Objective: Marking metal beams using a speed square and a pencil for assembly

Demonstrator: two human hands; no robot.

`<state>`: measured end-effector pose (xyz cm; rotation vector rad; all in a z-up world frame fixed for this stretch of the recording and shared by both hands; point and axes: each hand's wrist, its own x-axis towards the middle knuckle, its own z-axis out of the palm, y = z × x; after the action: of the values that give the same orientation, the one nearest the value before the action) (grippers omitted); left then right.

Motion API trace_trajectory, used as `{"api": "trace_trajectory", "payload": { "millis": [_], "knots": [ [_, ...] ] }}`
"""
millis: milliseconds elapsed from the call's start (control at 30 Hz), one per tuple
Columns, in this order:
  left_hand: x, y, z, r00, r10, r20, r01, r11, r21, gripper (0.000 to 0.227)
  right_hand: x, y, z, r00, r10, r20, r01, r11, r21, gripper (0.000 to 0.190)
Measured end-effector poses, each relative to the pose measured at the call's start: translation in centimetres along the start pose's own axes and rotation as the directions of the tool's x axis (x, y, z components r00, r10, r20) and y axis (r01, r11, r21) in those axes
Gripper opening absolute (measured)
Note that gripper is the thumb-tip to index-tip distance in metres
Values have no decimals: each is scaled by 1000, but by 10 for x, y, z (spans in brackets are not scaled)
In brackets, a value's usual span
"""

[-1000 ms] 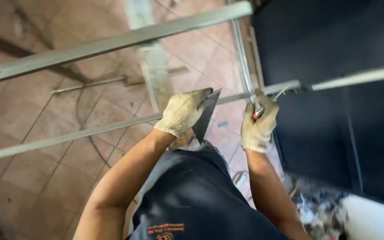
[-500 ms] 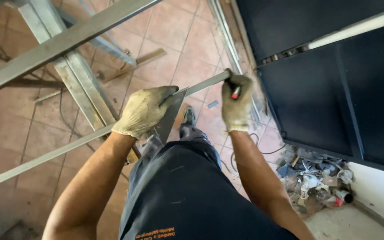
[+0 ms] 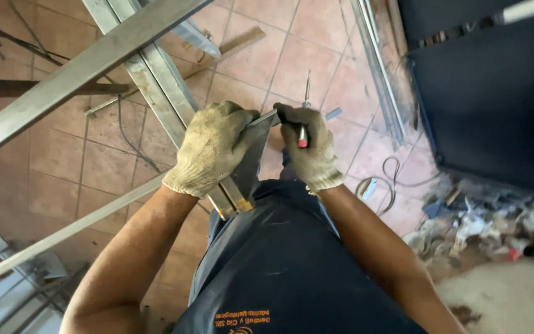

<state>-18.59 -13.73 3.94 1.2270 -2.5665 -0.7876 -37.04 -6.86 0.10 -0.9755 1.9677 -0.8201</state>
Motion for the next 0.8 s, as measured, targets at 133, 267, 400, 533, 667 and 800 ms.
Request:
{"api": "trace_trajectory", "payload": {
  "millis": [133,267,400,533,667,800],
  "knots": [
    [4,1,-18,999,6,38,-6,1000,9,24,-11,24,-9,913,-385,-135,407,882,236,34],
    [6,5,-20,981,-151,125,151,988,7,18,-57,41,-30,967,-228,-113,252,920,301,37],
    [11,5,-21,966,-186,182,193,981,-23,18,-54,53,-2,617,-545,-568,734,659,165,15],
    [14,7,-23,921,-282,268,292,956,4,19,-57,47,-1,653,-522,-549,697,698,164,15],
    [12,3,-21,930,-233,284,255,966,-42,22,-57,41,-2,694,-503,-515,656,737,165,14],
    [16,5,-24,931,-227,286,253,966,-57,24,-56,37,-3,727,-486,-485,625,761,173,14]
  ]
}}
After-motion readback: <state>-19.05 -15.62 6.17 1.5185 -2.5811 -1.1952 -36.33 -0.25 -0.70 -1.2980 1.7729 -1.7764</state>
